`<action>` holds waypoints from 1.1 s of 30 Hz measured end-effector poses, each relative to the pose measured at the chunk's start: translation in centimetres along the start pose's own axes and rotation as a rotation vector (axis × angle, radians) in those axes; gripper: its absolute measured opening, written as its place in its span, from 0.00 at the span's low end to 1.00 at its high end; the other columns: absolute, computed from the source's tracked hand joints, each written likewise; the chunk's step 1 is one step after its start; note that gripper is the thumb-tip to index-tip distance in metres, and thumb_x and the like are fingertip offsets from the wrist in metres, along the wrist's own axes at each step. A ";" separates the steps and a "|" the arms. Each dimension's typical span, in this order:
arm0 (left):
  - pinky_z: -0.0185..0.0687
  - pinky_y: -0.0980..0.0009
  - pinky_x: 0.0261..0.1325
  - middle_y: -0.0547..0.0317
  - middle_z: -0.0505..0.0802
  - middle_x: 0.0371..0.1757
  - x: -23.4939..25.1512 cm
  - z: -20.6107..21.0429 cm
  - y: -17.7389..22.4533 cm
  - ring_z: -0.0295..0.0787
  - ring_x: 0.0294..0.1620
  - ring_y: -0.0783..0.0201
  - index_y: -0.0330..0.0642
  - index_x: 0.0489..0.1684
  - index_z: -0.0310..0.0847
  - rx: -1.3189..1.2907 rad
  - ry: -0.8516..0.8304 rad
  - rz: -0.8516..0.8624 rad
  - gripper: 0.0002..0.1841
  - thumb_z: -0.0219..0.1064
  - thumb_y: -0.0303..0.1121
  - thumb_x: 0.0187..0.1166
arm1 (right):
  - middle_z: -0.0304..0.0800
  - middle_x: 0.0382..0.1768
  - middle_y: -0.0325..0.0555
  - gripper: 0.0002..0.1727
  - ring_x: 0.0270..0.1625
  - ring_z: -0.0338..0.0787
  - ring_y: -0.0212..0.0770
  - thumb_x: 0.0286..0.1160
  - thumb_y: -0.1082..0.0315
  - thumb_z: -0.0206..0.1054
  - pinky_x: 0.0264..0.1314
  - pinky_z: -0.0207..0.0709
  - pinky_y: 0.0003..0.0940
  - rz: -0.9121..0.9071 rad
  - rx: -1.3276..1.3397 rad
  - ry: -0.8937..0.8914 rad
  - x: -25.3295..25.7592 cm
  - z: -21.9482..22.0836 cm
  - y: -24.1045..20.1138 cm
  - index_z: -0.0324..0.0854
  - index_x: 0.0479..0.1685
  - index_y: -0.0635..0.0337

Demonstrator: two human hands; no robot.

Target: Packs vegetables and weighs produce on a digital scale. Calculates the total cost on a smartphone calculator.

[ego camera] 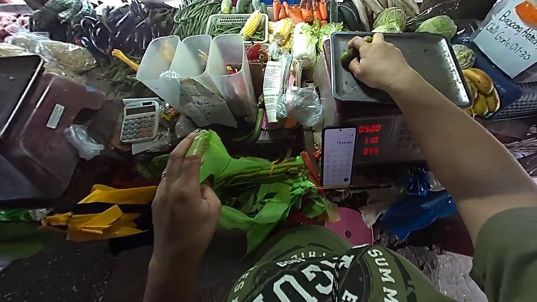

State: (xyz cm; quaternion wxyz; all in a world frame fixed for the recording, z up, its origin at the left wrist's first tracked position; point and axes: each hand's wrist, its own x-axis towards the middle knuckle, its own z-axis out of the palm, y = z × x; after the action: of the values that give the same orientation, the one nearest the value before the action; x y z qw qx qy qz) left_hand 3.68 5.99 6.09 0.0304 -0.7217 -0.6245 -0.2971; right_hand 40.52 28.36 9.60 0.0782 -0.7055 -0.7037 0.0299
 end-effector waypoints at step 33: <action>0.85 0.42 0.67 0.54 0.64 0.93 5.7 5.6 -0.9 0.81 0.77 0.46 0.35 0.76 0.78 -0.139 -0.163 -0.009 0.28 0.63 0.16 0.72 | 0.73 0.71 0.81 0.19 0.72 0.73 0.84 0.75 0.71 0.65 0.60 0.69 0.83 0.220 0.052 -0.057 -6.7 -2.5 -0.9 0.83 0.66 0.62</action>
State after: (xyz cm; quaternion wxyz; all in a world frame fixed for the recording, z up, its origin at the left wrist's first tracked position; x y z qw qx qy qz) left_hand 5.28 13.56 3.90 -0.0720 -0.7411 -0.6061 -0.2798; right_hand 39.93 21.50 11.72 0.0728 -0.7752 -0.6228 0.0764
